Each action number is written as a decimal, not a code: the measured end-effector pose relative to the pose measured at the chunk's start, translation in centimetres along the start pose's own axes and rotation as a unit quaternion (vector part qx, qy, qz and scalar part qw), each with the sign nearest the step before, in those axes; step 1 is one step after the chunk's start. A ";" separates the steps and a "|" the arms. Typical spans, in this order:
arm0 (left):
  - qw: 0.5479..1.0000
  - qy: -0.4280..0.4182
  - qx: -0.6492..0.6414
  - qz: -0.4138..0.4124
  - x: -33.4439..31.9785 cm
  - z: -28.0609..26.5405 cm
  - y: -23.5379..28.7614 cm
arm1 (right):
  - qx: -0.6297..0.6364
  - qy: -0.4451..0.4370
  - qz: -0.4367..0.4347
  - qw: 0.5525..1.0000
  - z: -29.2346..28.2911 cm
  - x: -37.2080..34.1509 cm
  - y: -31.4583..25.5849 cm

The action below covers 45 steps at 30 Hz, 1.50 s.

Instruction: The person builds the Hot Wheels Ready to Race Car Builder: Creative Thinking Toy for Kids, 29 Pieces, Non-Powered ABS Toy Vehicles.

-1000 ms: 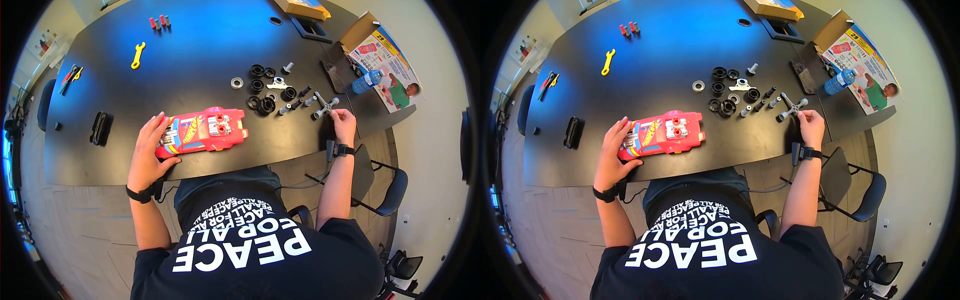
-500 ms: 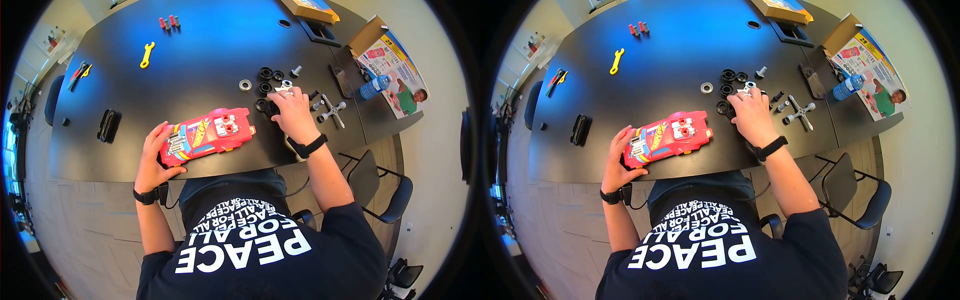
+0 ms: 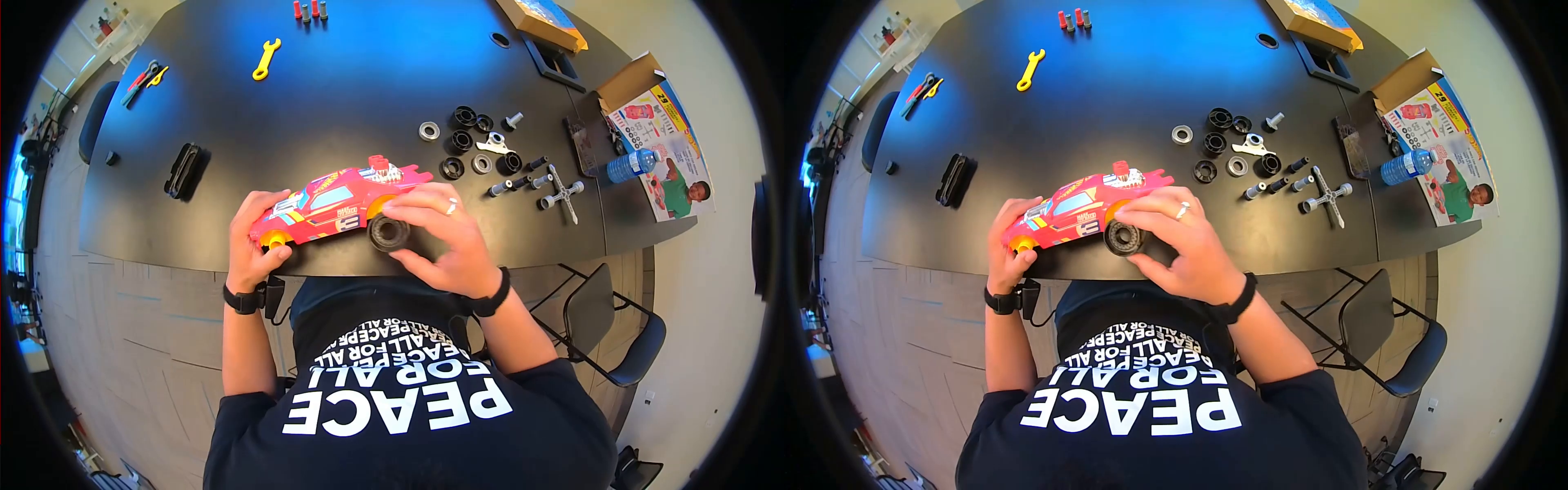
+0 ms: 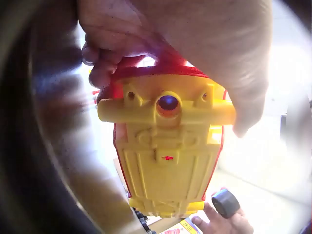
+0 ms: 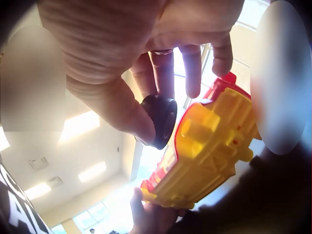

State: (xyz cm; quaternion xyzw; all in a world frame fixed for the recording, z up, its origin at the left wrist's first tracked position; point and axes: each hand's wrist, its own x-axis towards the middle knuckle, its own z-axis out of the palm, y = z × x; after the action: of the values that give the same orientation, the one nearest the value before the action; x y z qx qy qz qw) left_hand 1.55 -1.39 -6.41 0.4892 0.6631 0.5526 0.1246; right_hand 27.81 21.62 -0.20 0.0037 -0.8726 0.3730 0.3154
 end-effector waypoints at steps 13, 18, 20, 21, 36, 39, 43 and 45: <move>0.999 0.025 -0.021 -0.025 -0.3 0.3 -0.8 | -0.110 0.051 0.041 0.992 -0.1 0.5 0.7; 0.999 0.023 -0.021 -0.029 -0.4 0.1 -0.7 | -0.350 0.111 0.179 0.913 -7.1 0.7 4.3; 0.999 0.025 -0.024 -0.028 -0.4 0.2 -0.9 | -0.387 0.098 0.198 0.895 -9.1 0.7 5.7; 0.999 0.024 -0.029 -0.031 -0.4 0.1 -0.9 | -0.390 0.097 0.197 0.894 -9.1 0.6 6.0; 0.998 0.012 -0.043 -0.034 -0.2 -0.2 -0.3 | -0.346 -0.004 0.239 0.907 -1.8 0.0 8.9; 0.998 0.013 -0.049 -0.033 -0.2 -0.2 -0.6 | -0.332 0.032 0.217 0.917 -2.1 -0.1 8.4; 0.998 0.011 -0.050 -0.030 -0.2 -0.2 -0.7 | -0.059 0.106 0.280 0.952 -3.2 0.8 4.2; 0.998 0.010 -0.051 -0.028 -0.2 -0.2 -0.8 | 0.231 0.137 0.248 0.931 -2.9 0.8 2.4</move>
State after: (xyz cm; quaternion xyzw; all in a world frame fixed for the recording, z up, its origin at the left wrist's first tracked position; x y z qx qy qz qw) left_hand 1.08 -1.57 -7.06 0.4583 0.6487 0.5867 0.1579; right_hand 28.21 25.46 0.17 -0.1911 -0.6839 0.6274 0.3196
